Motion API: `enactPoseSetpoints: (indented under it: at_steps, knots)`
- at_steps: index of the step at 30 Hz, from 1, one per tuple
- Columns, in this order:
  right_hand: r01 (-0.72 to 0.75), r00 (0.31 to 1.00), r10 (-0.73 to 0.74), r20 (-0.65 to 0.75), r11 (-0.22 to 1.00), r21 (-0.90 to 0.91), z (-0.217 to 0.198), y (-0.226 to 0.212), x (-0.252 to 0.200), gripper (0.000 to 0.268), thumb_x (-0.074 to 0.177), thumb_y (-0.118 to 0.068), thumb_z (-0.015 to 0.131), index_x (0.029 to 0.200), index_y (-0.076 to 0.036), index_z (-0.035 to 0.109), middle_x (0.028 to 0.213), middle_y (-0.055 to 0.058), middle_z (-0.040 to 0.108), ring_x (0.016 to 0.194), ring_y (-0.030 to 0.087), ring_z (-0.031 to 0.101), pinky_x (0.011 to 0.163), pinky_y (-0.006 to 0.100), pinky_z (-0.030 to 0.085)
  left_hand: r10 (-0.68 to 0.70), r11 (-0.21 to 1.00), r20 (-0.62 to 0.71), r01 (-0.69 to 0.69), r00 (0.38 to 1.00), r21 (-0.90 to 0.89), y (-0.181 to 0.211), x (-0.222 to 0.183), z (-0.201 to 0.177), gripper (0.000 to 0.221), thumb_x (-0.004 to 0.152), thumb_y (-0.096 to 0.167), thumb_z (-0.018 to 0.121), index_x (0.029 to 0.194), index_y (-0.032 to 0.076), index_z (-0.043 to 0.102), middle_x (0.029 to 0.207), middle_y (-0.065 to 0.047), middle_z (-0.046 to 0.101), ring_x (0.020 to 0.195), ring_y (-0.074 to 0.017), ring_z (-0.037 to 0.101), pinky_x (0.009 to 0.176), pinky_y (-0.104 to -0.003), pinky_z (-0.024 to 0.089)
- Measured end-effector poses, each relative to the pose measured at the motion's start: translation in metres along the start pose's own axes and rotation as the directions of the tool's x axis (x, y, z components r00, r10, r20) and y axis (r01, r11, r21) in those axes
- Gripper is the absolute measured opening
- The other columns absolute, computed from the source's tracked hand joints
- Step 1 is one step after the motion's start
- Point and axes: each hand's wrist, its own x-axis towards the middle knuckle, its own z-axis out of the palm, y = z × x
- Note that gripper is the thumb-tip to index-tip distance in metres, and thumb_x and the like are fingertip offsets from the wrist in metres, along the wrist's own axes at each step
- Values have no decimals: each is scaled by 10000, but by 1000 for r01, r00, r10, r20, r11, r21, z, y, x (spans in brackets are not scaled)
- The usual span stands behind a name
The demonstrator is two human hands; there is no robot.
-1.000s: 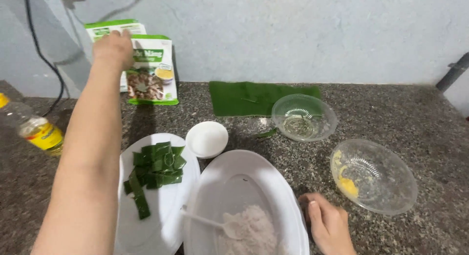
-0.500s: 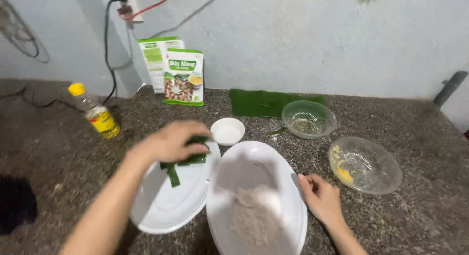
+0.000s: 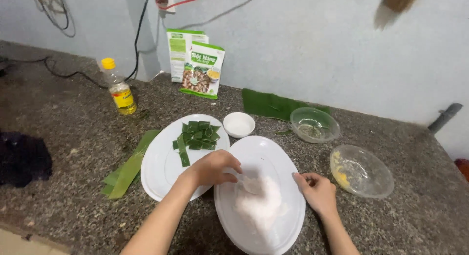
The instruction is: Mixing white powder with liquid in a bowl using a spoon and then adding more powder from a bag to mix by hand.
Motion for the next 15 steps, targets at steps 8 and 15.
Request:
enactPoseSetpoints:
  at_steps: [8,15]
  knots:
    - [-11,1000,10,12,999,49,-1,4,2,290,758,-419,675,852,-167,783,695,-11,668,594,129,518,633,263,408,195,972,-83,-181,977,147,-13,1,8,135,807,140,622,876,119,737,914,-4,721,876,-173,658,782,-328,497]
    - [-19,999,14,33,990,140,0,9,4,342,796,-346,717,970,-52,722,786,185,697,783,317,653,708,394,500,-240,958,24,233,970,166,10,-4,1,161,859,287,624,997,307,704,951,48,691,990,-141,627,922,-291,480]
